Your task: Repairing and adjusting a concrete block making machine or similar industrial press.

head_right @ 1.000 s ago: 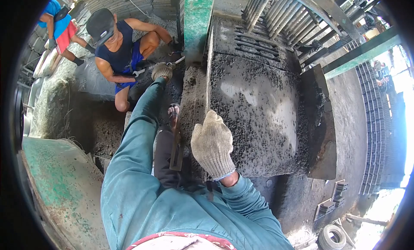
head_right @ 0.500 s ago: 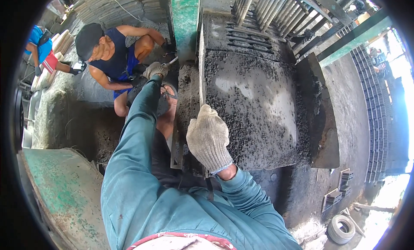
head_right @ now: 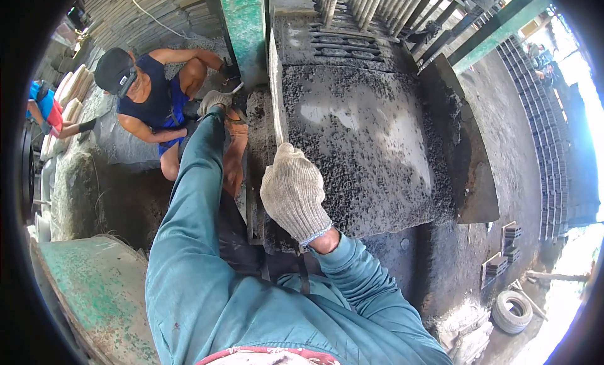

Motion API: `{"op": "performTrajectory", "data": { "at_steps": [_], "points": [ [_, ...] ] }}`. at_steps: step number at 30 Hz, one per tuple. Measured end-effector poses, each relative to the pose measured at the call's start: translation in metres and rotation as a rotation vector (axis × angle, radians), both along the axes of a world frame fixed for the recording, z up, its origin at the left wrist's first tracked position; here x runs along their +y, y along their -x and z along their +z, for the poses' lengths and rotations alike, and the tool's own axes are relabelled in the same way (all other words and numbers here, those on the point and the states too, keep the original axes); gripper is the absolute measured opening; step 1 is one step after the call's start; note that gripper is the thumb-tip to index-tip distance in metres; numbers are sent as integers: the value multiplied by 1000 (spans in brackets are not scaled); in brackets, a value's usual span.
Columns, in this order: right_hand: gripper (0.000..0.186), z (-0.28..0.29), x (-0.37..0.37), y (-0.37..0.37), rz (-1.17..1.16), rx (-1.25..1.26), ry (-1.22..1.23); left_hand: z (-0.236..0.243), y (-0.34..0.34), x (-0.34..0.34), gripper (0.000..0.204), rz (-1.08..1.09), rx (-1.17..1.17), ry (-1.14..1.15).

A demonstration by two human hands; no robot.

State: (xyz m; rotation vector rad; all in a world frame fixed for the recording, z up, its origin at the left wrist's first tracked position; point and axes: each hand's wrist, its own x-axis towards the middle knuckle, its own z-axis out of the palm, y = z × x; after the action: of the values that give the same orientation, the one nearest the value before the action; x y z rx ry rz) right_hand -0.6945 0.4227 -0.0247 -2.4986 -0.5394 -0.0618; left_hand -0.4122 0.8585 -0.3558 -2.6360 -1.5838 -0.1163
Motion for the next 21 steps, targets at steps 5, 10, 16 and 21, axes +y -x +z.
{"op": "performTrajectory", "data": {
  "at_steps": [5,10,16,21],
  "points": [
    [24,-32,-21,-31,-214,28,173,7,-53,-165,37,-443,-47,364],
    [24,-31,-15,-27,-179,21,137,29,-46,-135,33,-492,-9,404],
    [25,-41,-21,-32,-190,-38,172,91,-10,-180,59,-419,25,400],
    [20,-42,-15,-26,-180,-66,158,121,23,-163,65,-486,56,389]
  ]
}}
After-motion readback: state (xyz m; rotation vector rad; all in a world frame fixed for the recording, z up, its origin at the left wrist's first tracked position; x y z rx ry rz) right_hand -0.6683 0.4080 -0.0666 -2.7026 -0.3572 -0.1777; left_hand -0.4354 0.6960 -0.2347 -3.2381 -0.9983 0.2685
